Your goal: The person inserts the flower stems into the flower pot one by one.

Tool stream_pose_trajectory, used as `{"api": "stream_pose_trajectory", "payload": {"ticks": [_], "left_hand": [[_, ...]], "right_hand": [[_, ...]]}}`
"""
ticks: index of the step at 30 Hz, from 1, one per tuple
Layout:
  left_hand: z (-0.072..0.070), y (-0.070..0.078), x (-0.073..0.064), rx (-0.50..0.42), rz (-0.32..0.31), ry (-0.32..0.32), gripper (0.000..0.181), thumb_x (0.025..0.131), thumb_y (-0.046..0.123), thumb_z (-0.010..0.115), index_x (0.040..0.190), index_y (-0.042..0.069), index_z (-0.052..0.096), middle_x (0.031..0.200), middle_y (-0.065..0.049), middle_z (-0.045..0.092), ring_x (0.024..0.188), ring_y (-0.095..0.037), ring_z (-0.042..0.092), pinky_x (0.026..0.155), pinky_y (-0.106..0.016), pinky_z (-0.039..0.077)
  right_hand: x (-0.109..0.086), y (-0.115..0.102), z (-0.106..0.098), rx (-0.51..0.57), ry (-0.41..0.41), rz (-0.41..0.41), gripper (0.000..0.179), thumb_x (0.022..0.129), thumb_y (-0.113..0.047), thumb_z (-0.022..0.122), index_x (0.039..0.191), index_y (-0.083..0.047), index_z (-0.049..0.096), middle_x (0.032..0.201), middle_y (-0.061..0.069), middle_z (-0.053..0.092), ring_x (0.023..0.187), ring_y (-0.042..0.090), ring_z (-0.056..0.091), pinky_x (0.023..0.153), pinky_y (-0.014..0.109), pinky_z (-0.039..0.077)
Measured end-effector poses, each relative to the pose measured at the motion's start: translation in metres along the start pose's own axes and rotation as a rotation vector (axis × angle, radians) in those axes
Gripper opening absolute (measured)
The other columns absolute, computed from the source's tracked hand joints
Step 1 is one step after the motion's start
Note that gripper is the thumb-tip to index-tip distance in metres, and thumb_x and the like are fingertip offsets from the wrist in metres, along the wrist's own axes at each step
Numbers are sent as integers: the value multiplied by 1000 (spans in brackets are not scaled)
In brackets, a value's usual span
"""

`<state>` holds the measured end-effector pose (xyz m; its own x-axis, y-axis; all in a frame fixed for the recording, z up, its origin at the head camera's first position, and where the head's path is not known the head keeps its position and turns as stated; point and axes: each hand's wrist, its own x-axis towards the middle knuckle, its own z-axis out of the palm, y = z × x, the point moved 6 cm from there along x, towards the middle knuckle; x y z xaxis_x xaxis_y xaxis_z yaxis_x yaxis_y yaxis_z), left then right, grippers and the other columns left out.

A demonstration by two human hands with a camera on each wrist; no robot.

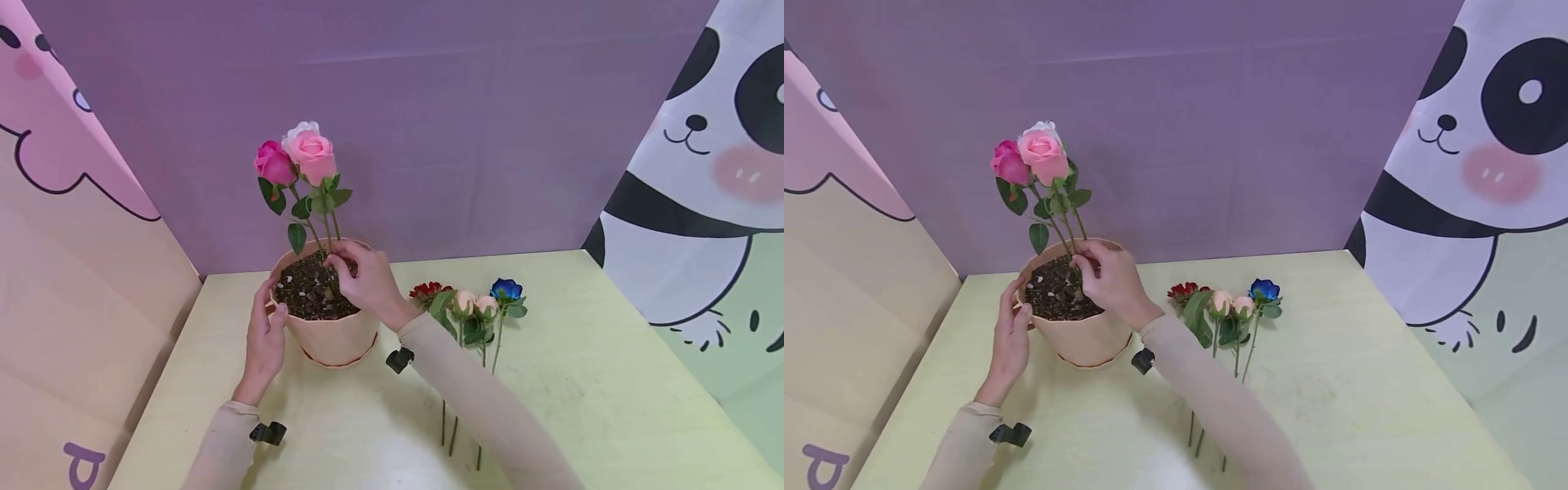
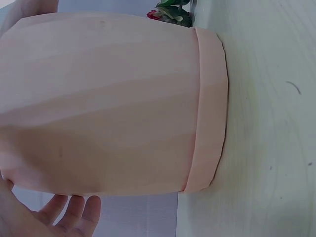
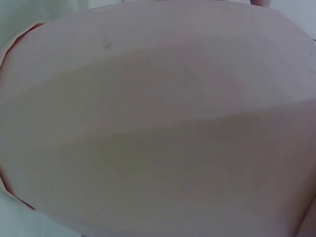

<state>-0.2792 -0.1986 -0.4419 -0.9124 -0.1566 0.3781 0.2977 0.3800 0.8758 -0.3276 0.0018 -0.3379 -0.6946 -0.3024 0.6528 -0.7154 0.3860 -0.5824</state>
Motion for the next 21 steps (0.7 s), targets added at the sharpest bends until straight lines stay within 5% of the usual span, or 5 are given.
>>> {"api": "stream_pose_trajectory", "payload": {"ticks": [10, 21], "left_hand": [[1, 0, -3, 5, -11, 17, 56, 113, 24, 39, 168, 15, 30, 172, -12, 33, 136, -43, 44, 106, -59, 40], [1, 1, -1, -1, 43, 40, 56, 112, 28, 41, 166, 12, 33, 169, -14, 38, 134, -43, 46, 103, -57, 40]], "right_hand": [[1, -2, 5, -97, 21, -15, 17, 105, -10, 63, 111, -1, 76, 93, 3, 82, 80, 17, 78, 72, 29, 58], [-3, 2, 4, -50, 25, 9, 20, 104, -12, 67, 119, -3, 74, 106, 7, 82, 99, 20, 80, 82, 31, 62]]}}
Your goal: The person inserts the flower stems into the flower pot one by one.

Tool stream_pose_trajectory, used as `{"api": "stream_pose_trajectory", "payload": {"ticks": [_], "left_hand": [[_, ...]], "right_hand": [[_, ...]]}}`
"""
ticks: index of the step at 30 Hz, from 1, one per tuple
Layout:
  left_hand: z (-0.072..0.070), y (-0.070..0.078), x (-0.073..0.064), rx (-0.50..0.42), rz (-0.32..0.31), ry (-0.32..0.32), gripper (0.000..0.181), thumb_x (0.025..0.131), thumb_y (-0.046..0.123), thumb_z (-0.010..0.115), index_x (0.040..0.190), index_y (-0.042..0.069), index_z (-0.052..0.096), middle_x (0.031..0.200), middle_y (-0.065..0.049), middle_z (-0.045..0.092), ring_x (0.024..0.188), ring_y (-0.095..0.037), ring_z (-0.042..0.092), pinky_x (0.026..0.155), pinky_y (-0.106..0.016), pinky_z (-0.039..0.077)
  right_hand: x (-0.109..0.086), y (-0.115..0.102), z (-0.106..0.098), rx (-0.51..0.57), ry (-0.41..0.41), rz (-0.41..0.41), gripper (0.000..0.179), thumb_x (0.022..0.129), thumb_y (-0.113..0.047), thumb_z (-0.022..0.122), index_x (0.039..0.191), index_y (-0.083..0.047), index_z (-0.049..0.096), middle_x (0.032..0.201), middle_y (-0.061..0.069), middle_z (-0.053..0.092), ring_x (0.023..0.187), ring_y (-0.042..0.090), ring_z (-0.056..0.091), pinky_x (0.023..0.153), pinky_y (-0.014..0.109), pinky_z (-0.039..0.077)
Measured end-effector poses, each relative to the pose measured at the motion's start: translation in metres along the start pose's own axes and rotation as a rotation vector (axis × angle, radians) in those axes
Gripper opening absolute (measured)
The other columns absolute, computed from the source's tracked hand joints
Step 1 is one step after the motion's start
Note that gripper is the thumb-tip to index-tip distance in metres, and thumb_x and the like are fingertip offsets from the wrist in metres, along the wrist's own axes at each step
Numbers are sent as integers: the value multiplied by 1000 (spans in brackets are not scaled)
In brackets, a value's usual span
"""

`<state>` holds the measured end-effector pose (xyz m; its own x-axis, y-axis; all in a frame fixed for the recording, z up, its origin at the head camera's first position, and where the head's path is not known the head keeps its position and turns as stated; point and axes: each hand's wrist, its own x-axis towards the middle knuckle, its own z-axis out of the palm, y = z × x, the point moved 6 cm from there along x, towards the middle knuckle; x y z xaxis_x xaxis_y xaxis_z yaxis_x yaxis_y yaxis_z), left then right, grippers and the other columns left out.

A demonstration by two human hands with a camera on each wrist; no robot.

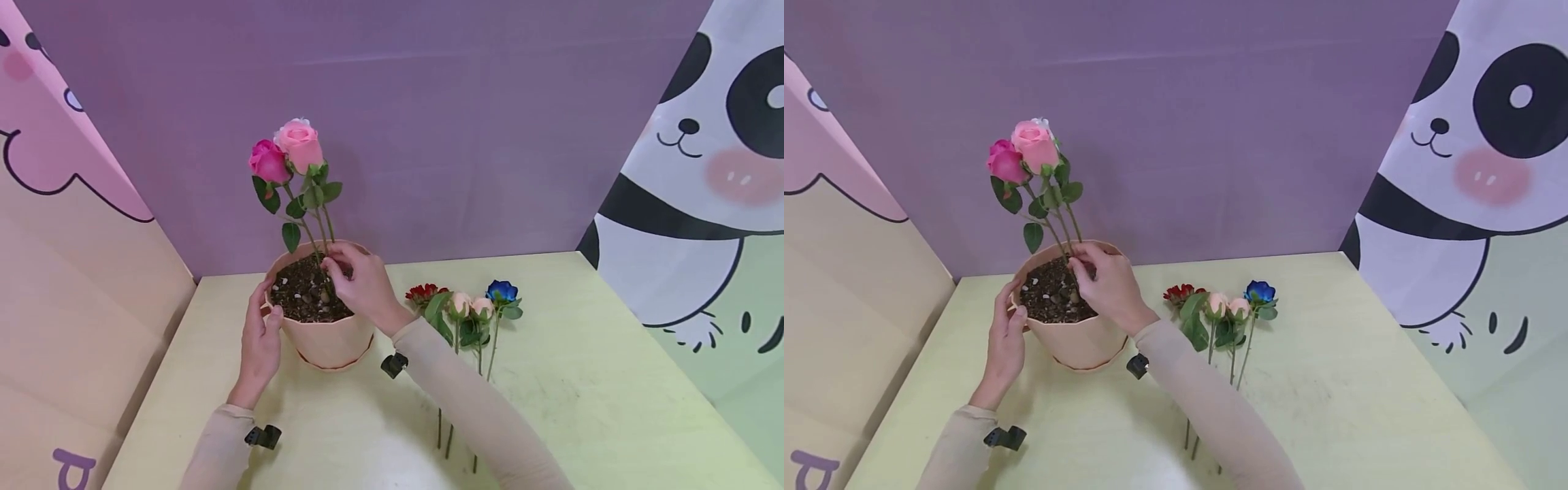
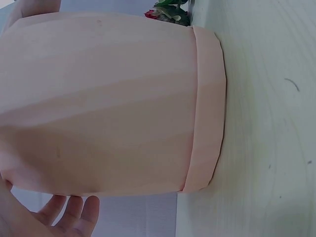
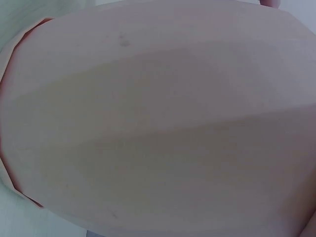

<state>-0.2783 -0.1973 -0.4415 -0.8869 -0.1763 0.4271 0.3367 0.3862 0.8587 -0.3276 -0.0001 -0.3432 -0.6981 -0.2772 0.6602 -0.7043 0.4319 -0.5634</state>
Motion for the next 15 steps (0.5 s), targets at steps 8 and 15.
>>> {"api": "stream_pose_trajectory", "payload": {"ticks": [8, 15], "left_hand": [[-1, 1, 2, 1, -5, -11, 56, 113, 28, 40, 166, 13, 32, 171, -14, 36, 137, -42, 45, 105, -58, 40], [-1, 0, 0, -5, -15, -14, 57, 113, 28, 40, 167, 15, 31, 172, -12, 35, 138, -41, 44, 106, -58, 40]], "right_hand": [[-3, 3, -3, 25, 64, -1, 20, 101, -20, 75, 116, -7, 76, 111, 8, 81, 97, 19, 79, 78, 25, 62], [-7, 2, -3, 46, 75, 18, 26, 98, -23, 79, 117, -6, 77, 112, 9, 81, 96, 22, 79, 76, 34, 64]]}}
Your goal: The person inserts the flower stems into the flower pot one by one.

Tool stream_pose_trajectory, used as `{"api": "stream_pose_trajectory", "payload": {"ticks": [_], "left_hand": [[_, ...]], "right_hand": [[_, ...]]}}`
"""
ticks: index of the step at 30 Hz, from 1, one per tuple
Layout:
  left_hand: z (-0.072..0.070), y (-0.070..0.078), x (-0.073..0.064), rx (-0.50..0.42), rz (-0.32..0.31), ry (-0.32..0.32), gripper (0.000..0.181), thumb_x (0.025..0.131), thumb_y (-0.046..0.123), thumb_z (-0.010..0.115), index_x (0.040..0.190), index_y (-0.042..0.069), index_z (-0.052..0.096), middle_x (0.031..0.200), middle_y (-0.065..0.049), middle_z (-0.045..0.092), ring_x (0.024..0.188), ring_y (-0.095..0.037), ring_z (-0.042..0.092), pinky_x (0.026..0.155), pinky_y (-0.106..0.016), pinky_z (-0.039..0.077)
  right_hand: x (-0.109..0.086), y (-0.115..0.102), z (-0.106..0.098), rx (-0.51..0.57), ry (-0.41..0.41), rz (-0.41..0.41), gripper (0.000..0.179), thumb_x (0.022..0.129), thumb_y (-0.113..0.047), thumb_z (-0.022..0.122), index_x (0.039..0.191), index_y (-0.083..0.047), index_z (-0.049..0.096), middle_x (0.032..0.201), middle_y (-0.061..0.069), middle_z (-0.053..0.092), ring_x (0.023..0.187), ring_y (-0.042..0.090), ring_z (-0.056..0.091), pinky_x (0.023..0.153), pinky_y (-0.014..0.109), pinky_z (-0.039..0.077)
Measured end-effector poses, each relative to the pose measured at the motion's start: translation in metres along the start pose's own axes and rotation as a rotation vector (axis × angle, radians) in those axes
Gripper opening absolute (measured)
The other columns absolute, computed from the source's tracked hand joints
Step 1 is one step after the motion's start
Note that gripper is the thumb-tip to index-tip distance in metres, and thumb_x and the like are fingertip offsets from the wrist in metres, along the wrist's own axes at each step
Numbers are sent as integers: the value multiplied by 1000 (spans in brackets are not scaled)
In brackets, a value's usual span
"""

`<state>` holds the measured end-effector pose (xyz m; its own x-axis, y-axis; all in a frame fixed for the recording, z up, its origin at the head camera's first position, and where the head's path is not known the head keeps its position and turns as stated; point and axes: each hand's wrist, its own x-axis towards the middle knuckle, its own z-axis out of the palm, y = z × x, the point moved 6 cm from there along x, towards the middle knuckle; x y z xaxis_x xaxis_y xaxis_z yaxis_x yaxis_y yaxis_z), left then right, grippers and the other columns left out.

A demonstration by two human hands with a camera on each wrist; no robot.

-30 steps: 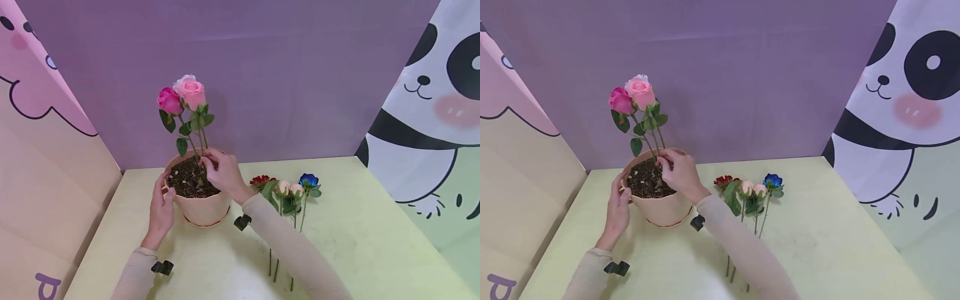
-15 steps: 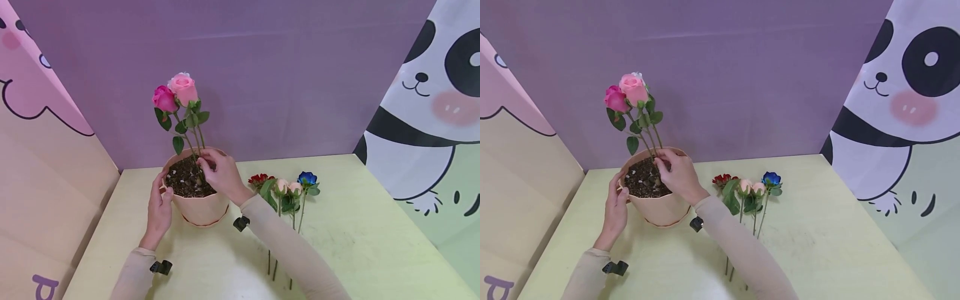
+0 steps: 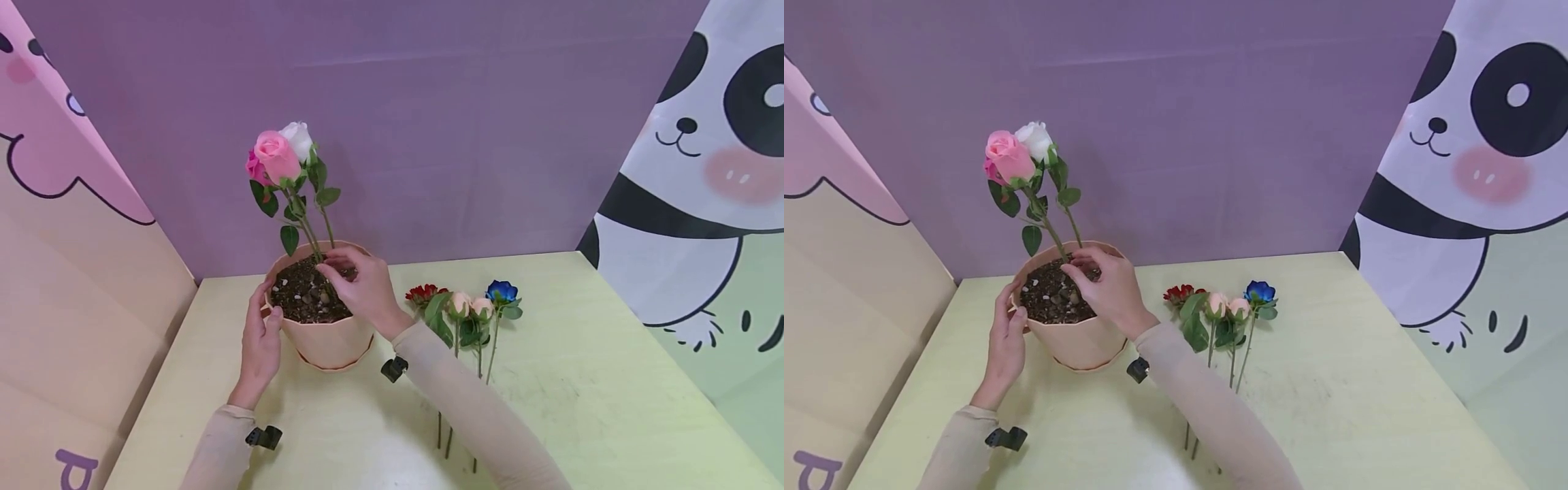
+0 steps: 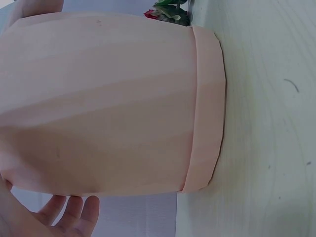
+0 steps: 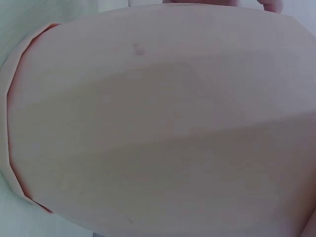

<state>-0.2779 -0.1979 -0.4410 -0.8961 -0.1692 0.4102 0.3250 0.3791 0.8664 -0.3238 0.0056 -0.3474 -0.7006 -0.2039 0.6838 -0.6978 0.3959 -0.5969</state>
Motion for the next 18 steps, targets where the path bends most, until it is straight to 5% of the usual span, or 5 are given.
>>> {"api": "stream_pose_trajectory", "payload": {"ticks": [18], "left_hand": [[1, 0, 1, -9, -3, 3, 55, 113, 26, 39, 166, 13, 32, 172, -12, 35, 141, -41, 43, 111, -58, 37]], "right_hand": [[-1, 5, -11, 163, 55, 62, 26, 96, -18, 80, 119, -6, 78, 109, 8, 83, 97, 22, 78, 76, 33, 63]]}}
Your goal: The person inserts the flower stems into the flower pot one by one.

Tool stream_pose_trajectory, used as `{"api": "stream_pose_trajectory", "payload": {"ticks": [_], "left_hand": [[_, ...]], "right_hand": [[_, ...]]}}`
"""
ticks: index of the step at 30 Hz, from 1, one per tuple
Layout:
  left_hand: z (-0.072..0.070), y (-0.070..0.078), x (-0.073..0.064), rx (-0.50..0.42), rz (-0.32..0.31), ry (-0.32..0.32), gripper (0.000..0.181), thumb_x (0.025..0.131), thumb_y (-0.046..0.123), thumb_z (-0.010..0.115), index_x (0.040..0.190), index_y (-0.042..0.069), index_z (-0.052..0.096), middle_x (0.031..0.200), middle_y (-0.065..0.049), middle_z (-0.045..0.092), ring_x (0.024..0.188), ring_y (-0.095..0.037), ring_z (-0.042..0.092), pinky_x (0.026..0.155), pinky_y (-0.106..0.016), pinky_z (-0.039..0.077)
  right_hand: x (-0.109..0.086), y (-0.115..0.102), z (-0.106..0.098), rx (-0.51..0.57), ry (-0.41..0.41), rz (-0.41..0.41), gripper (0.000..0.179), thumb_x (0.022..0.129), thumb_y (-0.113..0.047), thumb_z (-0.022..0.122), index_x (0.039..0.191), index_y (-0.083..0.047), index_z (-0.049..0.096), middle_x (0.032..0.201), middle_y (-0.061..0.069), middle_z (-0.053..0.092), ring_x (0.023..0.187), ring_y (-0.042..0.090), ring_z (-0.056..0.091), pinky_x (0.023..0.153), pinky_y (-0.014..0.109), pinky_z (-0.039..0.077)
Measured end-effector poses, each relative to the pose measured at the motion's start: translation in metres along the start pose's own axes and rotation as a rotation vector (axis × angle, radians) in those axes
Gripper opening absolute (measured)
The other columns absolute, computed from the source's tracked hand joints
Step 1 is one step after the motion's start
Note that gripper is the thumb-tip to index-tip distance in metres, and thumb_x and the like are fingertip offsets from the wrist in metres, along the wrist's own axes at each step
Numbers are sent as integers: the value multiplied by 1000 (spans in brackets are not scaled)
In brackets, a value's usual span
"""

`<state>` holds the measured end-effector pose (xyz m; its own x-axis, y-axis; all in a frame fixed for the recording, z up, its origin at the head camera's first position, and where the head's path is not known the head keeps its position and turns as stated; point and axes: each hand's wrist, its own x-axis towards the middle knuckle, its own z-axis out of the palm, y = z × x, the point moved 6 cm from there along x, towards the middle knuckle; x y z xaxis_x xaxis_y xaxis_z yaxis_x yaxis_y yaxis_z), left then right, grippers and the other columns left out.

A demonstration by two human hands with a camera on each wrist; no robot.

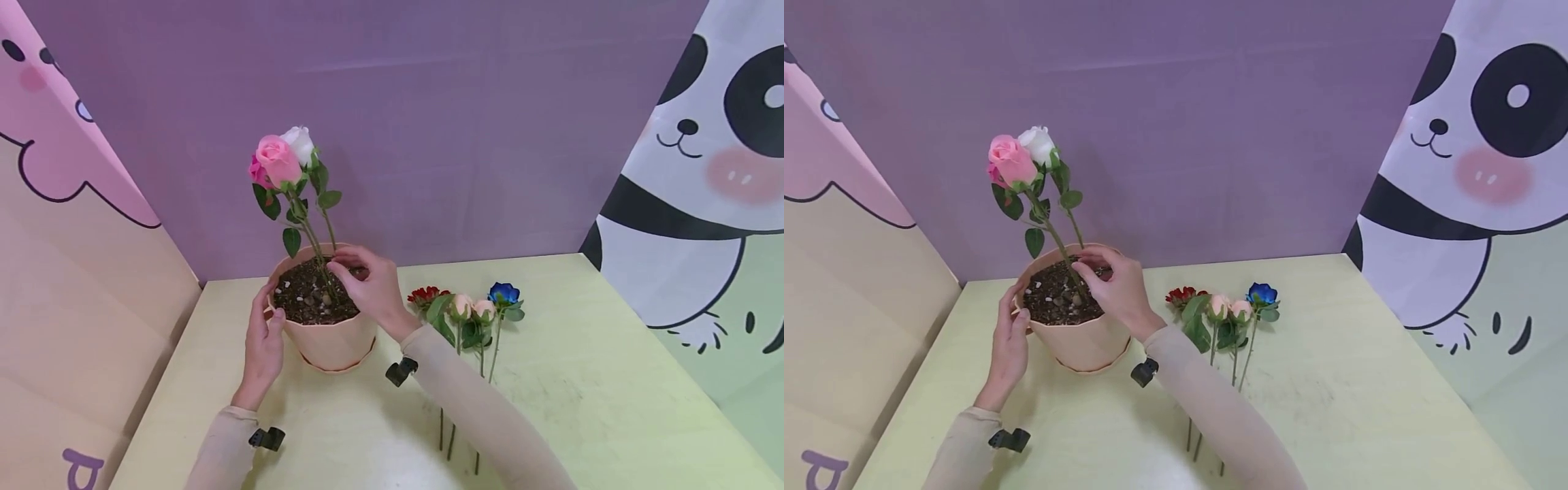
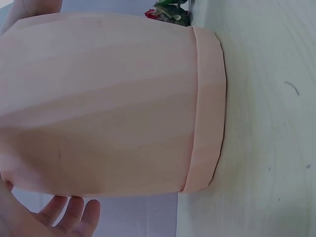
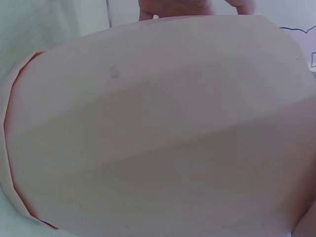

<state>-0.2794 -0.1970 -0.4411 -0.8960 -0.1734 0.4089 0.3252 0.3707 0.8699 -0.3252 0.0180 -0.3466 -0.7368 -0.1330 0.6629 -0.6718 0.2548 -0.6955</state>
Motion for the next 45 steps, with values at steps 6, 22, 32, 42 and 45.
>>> {"api": "stream_pose_trajectory", "payload": {"ticks": [6, 22, 32, 42, 45], "left_hand": [[0, -1, -2, 5, 2, 1, 56, 113, 29, 38, 167, 13, 31, 172, -12, 35, 140, -42, 44, 110, -59, 38], [2, 1, 0, 21, -27, -15, 56, 113, 28, 38, 168, 16, 30, 172, -13, 33, 137, -44, 44, 108, -63, 41], [-1, 9, -2, 29, 48, 62, 57, 110, 27, 41, 164, 10, 37, 168, -19, 35, 144, -42, 40, 113, -66, 35], [0, 11, -4, 5, 33, 48, 43, 110, 18, 40, 150, 6, 53, 174, -18, 28, 159, -44, 30, 117, -71, 34], [0, 9, -5, 14, 41, 44, 41, 112, 20, 40, 149, 6, 52, 174, -17, 30, 154, -44, 36, 112, -70, 39]], "right_hand": [[-8, 0, -14, 43, 34, 2, 26, 97, -13, 79, 120, -3, 77, 109, 11, 82, 96, 24, 77, 70, 32, 60], [-34, 13, -64, 19, 101, 96, 25, 96, -13, 80, 118, -2, 77, 111, 13, 81, 100, 25, 77, 76, 30, 61], [-53, 32, -97, -31, 109, 159, 23, 98, -16, 77, 120, -9, 78, 110, 12, 81, 91, 4, 73, 76, 19, 55], [-90, 66, -139, -60, 42, 323, 27, 103, -21, 71, 126, -7, 74, 112, 17, 80, 90, 7, 75, 74, 21, 59], [-100, 75, -153, -65, 22, 354, 29, 104, -20, 70, 128, -4, 72, 114, 22, 79, 88, 9, 76, 72, 24, 60]]}}
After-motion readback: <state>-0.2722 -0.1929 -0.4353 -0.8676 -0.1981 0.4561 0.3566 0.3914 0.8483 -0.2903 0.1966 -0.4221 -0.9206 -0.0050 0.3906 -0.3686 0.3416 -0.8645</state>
